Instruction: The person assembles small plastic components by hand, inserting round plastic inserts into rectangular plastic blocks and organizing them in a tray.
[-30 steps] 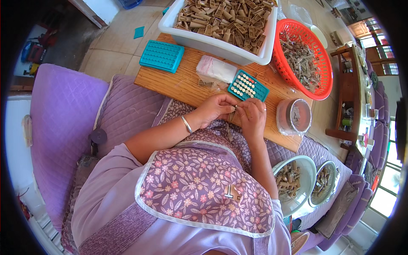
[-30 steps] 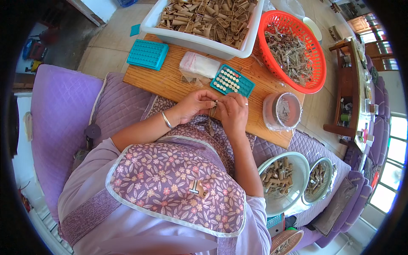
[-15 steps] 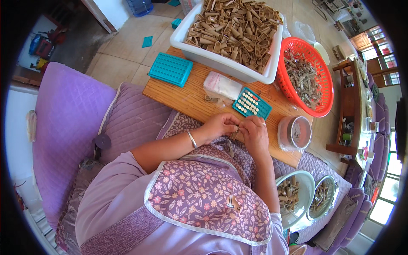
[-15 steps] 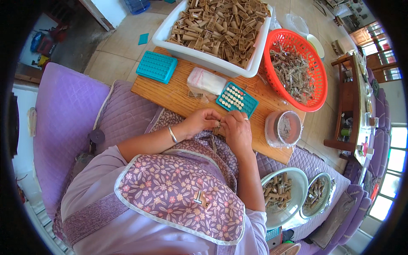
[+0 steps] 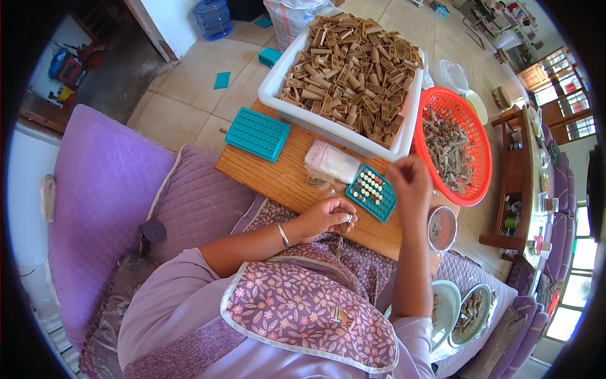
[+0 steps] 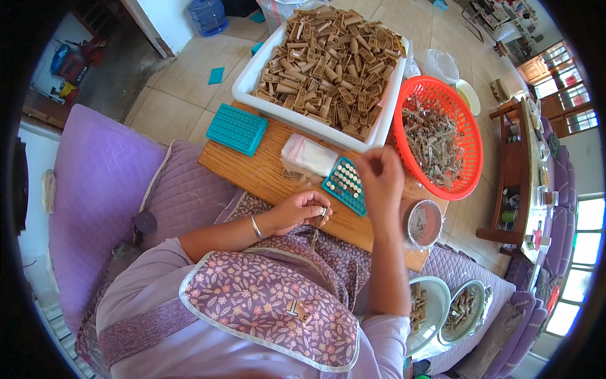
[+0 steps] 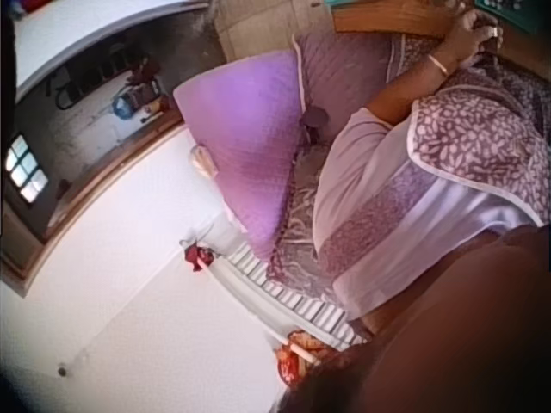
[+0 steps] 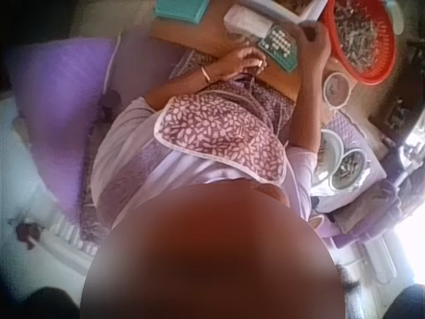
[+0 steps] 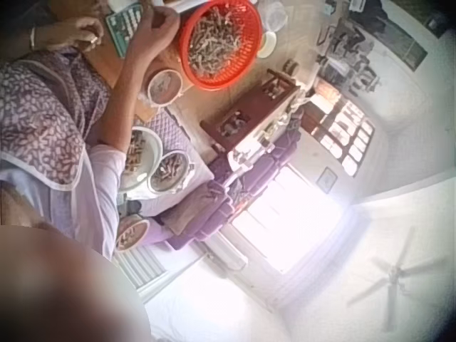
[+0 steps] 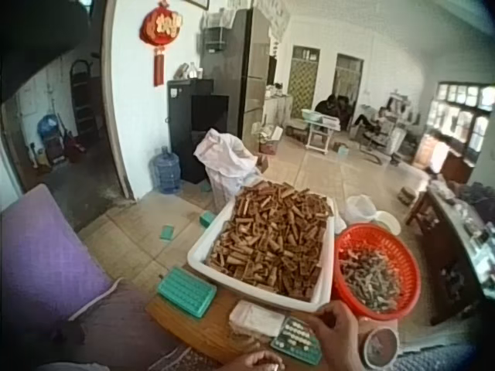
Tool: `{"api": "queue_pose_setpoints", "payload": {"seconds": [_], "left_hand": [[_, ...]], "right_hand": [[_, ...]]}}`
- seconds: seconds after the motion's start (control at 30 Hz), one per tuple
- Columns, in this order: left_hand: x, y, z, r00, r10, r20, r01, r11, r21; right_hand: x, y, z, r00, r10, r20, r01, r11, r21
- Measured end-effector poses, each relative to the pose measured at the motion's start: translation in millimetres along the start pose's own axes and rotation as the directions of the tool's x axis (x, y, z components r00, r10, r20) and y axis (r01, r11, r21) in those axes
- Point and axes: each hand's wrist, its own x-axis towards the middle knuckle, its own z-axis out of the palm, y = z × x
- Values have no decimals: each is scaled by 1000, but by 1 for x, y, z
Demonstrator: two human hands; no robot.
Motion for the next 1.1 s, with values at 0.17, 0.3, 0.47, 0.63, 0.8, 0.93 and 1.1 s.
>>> {"api": "queue_pose_setpoints", "payload": {"seconds": [0.17, 0.3, 0.47, 0.63, 0.8, 0.93, 1.1], "left_hand": [[4, 6, 3, 997, -41, 64, 42, 999, -21], [7, 6, -4, 991, -53, 125, 64, 995, -81], [4, 12, -8, 985, -80, 155, 99, 988, -121], [2, 15, -11, 979, -127, 156, 147, 982, -119], [6, 15, -13, 977, -139, 164, 160, 980, -121], [3, 17, -12, 978, -129, 167, 148, 983, -108], [4, 15, -12, 976, -130, 175, 155, 978, -136]], "right_hand": [[110, -15, -2, 926, -379, 6, 348, 844, -409], [185, 18, 7, 920, -391, 27, 337, 756, -561], [233, 32, 16, 924, -382, 30, 299, 671, -679], [265, 31, 32, 895, -429, 124, 406, 664, -628], [277, 6, 76, 960, -229, 159, 275, 674, -685], [287, 8, 105, 984, -173, 35, 128, 567, -814], [270, 17, 89, 987, -160, -29, 102, 749, -655]]}}
